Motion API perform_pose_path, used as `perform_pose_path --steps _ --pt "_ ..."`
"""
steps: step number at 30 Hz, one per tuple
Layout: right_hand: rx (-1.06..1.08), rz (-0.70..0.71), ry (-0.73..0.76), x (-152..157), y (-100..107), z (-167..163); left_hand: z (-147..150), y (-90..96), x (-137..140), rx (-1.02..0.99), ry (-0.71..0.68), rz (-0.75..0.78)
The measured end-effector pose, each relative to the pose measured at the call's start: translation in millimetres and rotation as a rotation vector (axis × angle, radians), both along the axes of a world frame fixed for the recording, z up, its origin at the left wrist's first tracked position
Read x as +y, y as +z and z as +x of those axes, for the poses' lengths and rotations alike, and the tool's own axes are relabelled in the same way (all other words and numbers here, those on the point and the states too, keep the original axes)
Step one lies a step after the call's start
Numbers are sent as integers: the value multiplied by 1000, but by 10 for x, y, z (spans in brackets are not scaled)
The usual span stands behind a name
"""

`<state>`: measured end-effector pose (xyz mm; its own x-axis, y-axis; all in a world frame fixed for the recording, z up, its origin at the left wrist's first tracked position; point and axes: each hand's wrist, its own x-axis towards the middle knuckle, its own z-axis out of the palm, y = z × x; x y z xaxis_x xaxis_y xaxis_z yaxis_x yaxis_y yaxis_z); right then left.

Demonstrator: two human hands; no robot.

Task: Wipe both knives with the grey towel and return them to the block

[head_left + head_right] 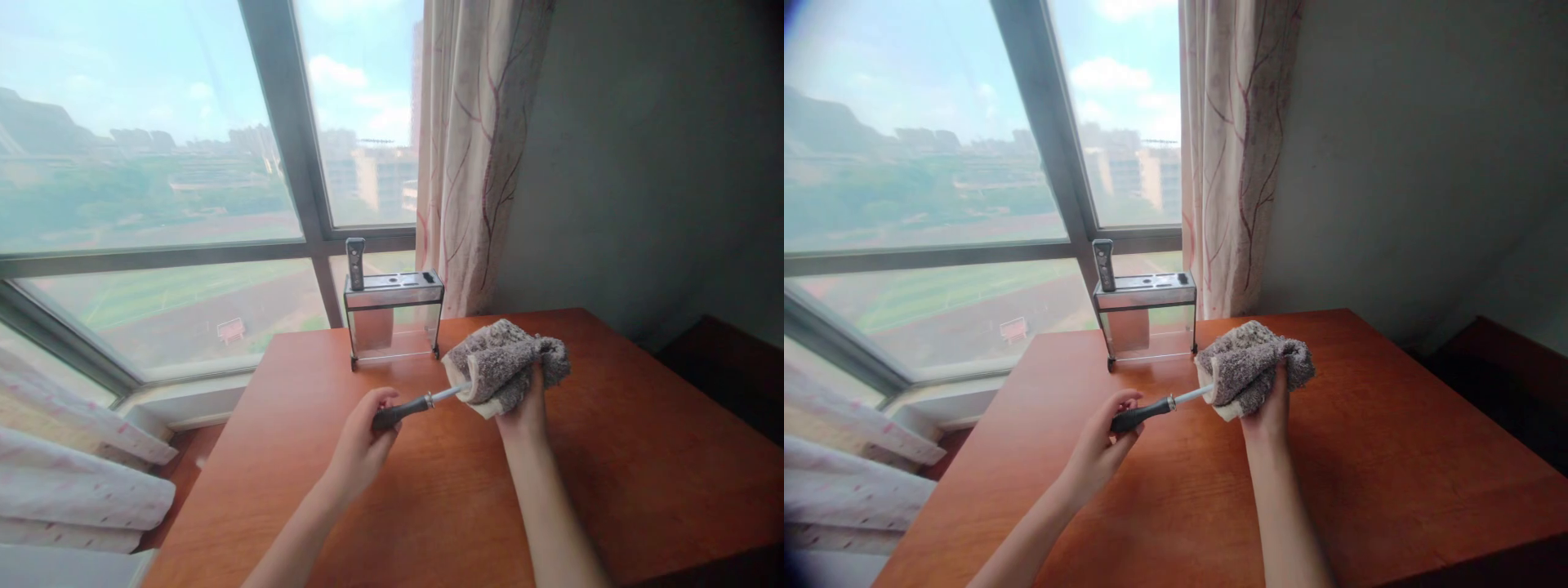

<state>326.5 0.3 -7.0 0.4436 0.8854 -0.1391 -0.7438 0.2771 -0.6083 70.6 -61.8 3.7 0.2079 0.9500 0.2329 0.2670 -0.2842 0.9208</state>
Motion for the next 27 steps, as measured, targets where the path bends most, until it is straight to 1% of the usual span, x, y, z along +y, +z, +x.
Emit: perform_pose_path --steps 3,5,8,10,13,16,18,20,22,24,27 --pt "-16 -14 86 -18 -14 -122 42 -29 0 -217 -62 -276" --pt "-68 -52 123 -54 -30 -279 68 -50 7 -332 -86 -392" --pt "-168 -113 157 -141 -51 -554 119 -89 13 -479 -89 -446" --pt "-234 -115 239 -203 -58 -697 142 -115 9 -549 -61 -443" --pt "-369 -81 321 -271 -58 -794 131 -128 1 -549 4 -423" --pt "-428 -67 322 -294 -53 -804 80 -92 4 -440 28 -364" --pt "-383 -69 326 -288 -53 -796 48 -55 18 -338 14 -252" --pt "-304 -75 320 -265 -58 -774 24 -30 44 -235 -22 -103" --pt "-228 -91 292 -226 -66 -727 -1 -30 77 -155 -49 21" --pt "-174 -109 243 -175 -73 -644 -40 -52 113 -101 -41 101" --pt "-127 -116 152 -101 -74 -472 -123 -89 158 -65 -6 165"
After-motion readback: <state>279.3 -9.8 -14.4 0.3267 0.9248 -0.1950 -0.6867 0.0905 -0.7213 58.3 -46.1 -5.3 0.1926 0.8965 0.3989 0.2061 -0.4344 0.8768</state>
